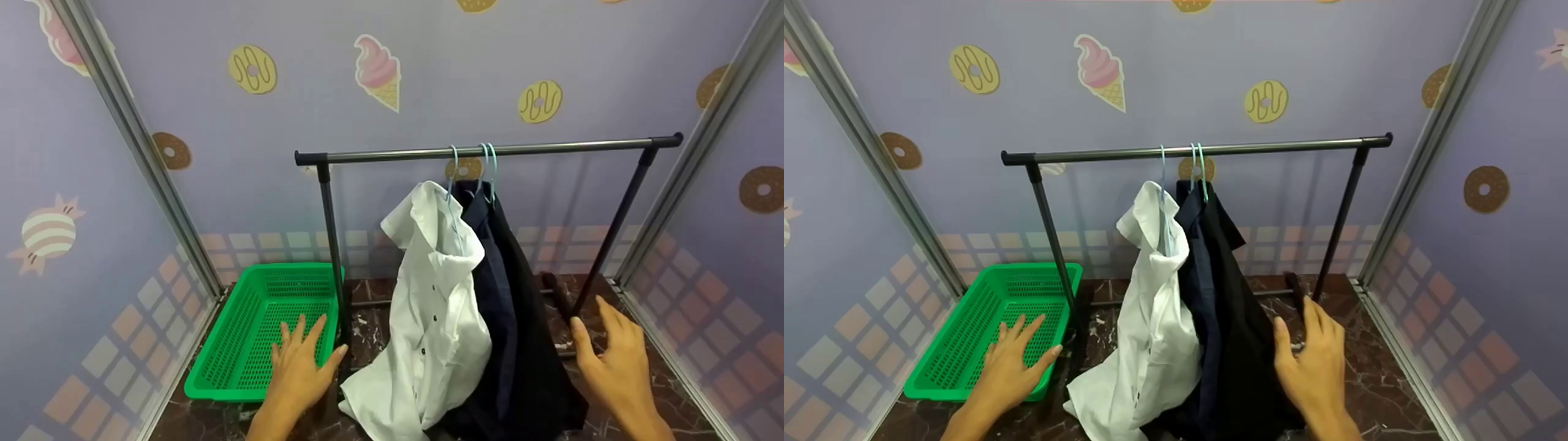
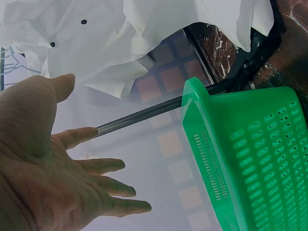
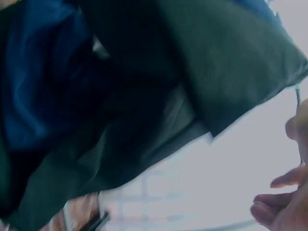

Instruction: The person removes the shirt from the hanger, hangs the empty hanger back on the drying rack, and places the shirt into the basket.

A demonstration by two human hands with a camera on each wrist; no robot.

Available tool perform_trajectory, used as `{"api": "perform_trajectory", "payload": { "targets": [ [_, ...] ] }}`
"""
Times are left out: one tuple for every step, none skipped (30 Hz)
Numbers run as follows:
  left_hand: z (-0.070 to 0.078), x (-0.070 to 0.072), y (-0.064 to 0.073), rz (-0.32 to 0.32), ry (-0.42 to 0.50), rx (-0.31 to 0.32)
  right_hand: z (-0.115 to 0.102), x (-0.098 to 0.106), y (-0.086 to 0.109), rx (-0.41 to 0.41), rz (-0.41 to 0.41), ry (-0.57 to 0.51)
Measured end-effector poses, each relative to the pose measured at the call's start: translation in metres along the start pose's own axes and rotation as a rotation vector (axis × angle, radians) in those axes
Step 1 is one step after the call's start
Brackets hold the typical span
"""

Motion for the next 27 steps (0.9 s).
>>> {"api": "perform_trajectory", "payload": {
  "targets": [
    [0.001,0.000,0.000,0.006,0.003,-0.004,-0.010,0.003,0.002,0.020,0.057,-0.036],
    [0.001,0.000,0.000,0.009,0.007,-0.006,-0.019,0.005,0.004,0.041,0.110,-0.071],
    [0.001,0.000,0.000,0.013,0.013,-0.011,-0.029,0.007,0.006,0.065,0.159,-0.100],
    [0.002,-0.001,0.000,0.017,0.021,-0.014,-0.039,0.009,0.008,0.095,0.206,-0.128],
    [0.002,-0.001,0.001,0.021,0.029,-0.016,-0.050,0.010,0.010,0.136,0.251,-0.155],
    [0.002,-0.002,0.001,0.022,0.038,-0.016,-0.060,0.010,0.012,0.177,0.283,-0.174],
    [0.001,-0.002,0.001,0.022,0.045,-0.015,-0.070,0.010,0.014,0.222,0.313,-0.192],
    [0.001,-0.003,0.001,0.022,0.052,-0.011,-0.080,0.010,0.016,0.271,0.339,-0.207],
    [0.000,-0.003,0.002,0.020,0.058,-0.008,-0.090,0.008,0.017,0.324,0.359,-0.222],
    [0.000,-0.004,0.002,0.018,0.061,-0.005,-0.100,0.006,0.018,0.376,0.368,-0.232],
    [0.000,-0.004,0.002,0.018,0.064,-0.004,-0.109,0.003,0.019,0.426,0.374,-0.241],
    [-0.001,-0.004,0.002,0.016,0.068,-0.002,-0.118,-0.001,0.020,0.467,0.369,-0.245],
    [-0.001,-0.004,0.003,0.016,0.067,0.000,-0.127,-0.005,0.020,0.503,0.362,-0.247],
    [-0.002,-0.003,0.003,0.019,0.066,0.001,-0.135,-0.011,0.020,0.528,0.346,-0.244],
    [-0.002,-0.003,0.004,0.024,0.064,0.002,-0.142,-0.017,0.020,0.542,0.321,-0.244],
    [-0.003,-0.002,0.004,0.032,0.063,0.003,-0.148,-0.023,0.019,0.546,0.295,-0.236],
    [-0.003,-0.001,0.004,0.040,0.062,0.003,-0.153,-0.030,0.018,0.549,0.277,-0.223],
    [-0.003,-0.001,0.005,0.047,0.060,0.004,-0.157,-0.037,0.016,0.541,0.257,-0.199],
    [-0.003,0.000,0.005,0.053,0.058,0.004,-0.160,-0.043,0.015,0.525,0.241,-0.170],
    [-0.003,0.000,0.005,0.057,0.059,0.004,-0.162,-0.050,0.012,0.506,0.226,-0.143],
    [-0.003,0.000,0.005,0.057,0.060,0.005,-0.163,-0.056,0.010,0.482,0.210,-0.119],
    [-0.003,0.000,0.005,0.057,0.064,0.006,-0.164,-0.061,0.007,0.461,0.201,-0.091],
    [-0.003,0.000,0.006,0.057,0.069,0.006,-0.164,-0.065,0.005,0.438,0.192,-0.070],
    [-0.003,-0.001,0.006,0.053,0.073,0.008,-0.163,-0.070,0.002,0.414,0.178,-0.054],
    [-0.003,0.000,0.006,0.052,0.077,0.009,-0.163,-0.073,-0.001,0.394,0.168,-0.047],
    [-0.003,0.000,0.006,0.051,0.081,0.011,-0.162,-0.076,-0.004,0.377,0.159,-0.044],
    [-0.003,0.000,0.005,0.051,0.085,0.012,-0.161,-0.079,-0.007,0.363,0.152,-0.038]
  ]
}}
Point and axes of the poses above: each hand's wrist, its own y-axis away from the middle knuckle, its own x-axis out of the back of the hand, z = x × y, the point moved 6 cm from there along -y, towards the middle knuckle, and after that the axes turned 6 degrees about -z, right-handed, at the moved point
